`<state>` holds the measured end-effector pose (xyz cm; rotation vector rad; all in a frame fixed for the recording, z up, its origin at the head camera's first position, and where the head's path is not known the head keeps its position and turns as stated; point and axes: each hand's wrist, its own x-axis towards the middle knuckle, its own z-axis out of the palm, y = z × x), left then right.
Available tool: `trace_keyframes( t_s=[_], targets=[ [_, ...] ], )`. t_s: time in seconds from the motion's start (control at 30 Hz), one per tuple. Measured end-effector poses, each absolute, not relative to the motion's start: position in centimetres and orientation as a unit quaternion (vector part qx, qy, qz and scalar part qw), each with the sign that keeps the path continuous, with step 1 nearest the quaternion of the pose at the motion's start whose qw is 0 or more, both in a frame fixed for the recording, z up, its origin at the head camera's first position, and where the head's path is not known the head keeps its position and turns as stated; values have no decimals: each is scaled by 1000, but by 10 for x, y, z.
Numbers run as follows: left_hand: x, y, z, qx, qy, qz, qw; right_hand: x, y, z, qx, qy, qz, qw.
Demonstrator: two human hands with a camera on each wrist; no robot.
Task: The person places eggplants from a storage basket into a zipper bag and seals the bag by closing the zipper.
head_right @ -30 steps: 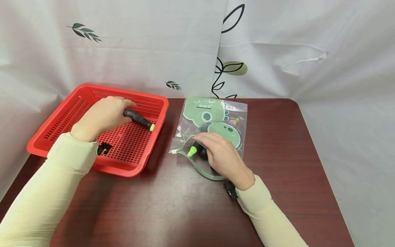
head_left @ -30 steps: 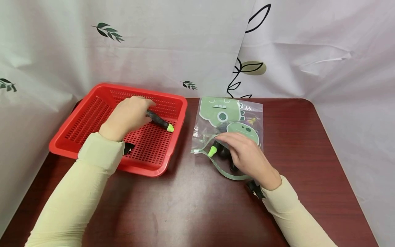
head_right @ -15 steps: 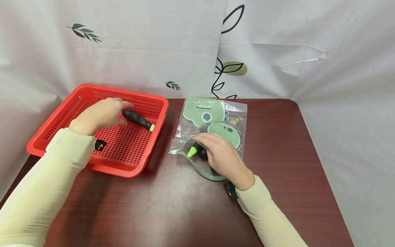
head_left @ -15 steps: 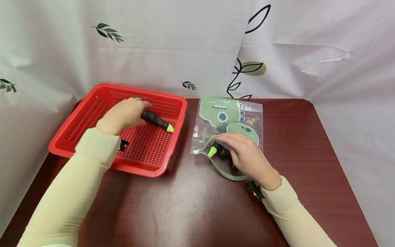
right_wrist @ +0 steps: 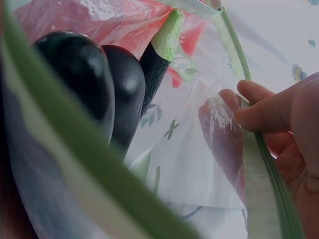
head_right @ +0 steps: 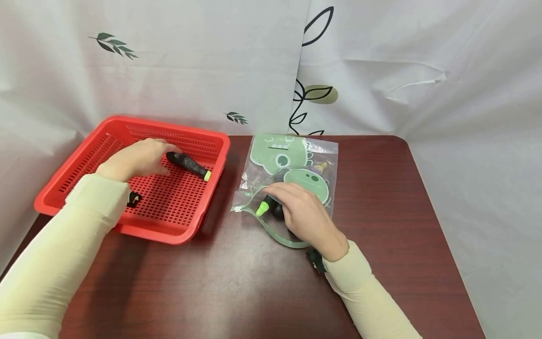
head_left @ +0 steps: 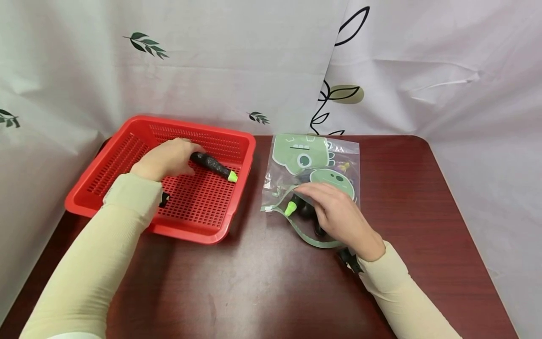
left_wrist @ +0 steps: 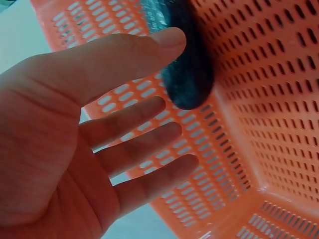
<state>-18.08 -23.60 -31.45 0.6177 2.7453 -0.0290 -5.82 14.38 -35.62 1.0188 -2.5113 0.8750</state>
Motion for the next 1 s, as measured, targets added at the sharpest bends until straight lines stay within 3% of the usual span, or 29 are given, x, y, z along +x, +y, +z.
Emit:
trace_keyframes(
  t_s=[1.0],
  targets=[
    [-200,-245,-335,210,960,-3,186,-59,143,-357,353,-875,299,141]
  ],
)
